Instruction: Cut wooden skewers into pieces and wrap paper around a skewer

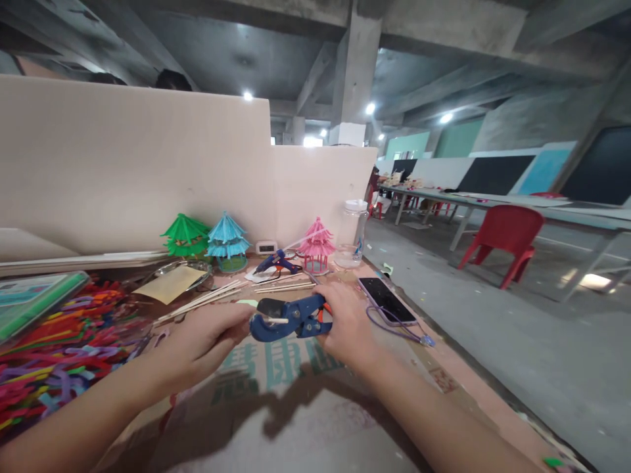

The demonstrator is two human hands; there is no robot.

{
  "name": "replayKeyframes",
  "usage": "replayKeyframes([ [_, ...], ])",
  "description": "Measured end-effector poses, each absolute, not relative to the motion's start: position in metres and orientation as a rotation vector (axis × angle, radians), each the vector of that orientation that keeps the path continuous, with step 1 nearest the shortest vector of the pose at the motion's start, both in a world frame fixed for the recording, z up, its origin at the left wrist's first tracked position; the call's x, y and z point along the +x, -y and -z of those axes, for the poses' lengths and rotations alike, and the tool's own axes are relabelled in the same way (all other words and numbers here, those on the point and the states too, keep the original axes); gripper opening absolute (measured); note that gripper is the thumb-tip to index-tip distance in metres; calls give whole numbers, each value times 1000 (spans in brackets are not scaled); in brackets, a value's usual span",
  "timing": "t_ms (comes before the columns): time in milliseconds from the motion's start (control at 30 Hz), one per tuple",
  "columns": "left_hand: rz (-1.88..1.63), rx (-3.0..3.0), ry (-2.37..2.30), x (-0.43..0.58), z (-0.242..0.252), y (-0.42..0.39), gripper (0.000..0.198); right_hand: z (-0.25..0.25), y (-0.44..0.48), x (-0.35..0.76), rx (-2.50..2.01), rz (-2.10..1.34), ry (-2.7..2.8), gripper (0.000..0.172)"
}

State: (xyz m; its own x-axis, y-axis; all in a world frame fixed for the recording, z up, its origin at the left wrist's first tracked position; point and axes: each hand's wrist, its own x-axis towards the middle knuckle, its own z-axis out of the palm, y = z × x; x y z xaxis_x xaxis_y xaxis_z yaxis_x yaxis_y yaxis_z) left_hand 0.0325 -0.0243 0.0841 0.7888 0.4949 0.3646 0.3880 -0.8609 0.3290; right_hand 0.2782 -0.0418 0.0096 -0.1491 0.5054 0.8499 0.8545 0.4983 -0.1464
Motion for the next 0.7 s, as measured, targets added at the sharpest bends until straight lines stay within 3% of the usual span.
replayKeyframes([
  [200, -670, 2753, -575, 33, -88, 30, 23, -18, 44, 280, -1020, 654, 1779, 22],
  [700, -701, 2885, -358, 33, -89, 37, 24, -36, 55, 287, -881, 955, 1772, 16],
])
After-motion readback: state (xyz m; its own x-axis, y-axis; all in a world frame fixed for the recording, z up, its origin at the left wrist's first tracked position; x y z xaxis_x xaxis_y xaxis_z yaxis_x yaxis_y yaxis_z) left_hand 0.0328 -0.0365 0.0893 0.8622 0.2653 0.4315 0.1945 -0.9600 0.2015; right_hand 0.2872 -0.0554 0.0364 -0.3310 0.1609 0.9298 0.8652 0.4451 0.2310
